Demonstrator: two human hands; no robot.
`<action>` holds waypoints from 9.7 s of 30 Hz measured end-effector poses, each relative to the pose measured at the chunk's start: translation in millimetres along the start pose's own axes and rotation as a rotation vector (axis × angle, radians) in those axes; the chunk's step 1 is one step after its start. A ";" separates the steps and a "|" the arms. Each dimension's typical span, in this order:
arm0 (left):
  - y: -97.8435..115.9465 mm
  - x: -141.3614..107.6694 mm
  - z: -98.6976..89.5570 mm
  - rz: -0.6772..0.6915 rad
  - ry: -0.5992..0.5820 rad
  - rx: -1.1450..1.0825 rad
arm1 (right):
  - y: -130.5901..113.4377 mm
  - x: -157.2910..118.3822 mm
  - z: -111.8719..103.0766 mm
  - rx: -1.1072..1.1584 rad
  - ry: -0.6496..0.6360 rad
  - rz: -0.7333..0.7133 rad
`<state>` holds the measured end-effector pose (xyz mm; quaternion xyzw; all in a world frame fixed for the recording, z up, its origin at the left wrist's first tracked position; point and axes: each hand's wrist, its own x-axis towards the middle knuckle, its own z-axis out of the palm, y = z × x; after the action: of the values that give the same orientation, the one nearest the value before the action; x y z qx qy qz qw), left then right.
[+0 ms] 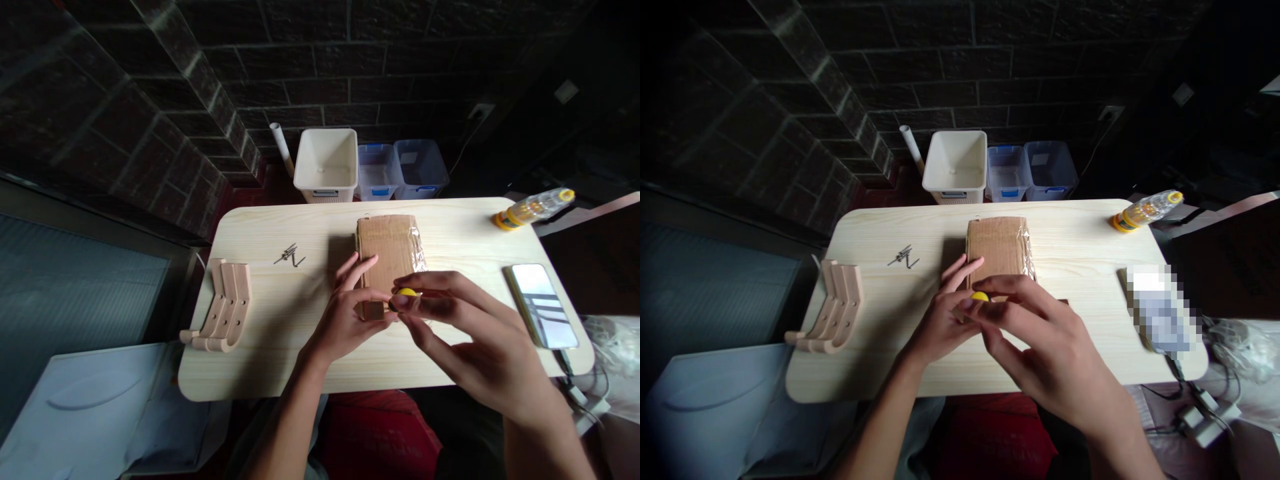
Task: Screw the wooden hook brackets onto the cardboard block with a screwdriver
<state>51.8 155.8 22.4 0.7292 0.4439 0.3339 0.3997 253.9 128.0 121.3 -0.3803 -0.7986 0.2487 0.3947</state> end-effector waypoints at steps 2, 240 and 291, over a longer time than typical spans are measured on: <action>-0.3 0.0 0.6 -0.002 0.009 -0.003 | -0.4 0.1 -0.3 0.001 0.001 -0.004; -3.1 -1.7 4.8 0.119 -0.050 -0.051 | -0.9 0.6 -8.9 0.190 -0.122 0.189; -4.4 -0.6 3.9 0.137 -0.051 -0.050 | -3.8 -1.1 -17.7 0.216 -0.174 0.163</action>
<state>53.2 155.4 16.7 0.7558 0.3742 0.3528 0.4053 267.2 126.6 133.5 -0.3763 -0.7648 0.3965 0.3410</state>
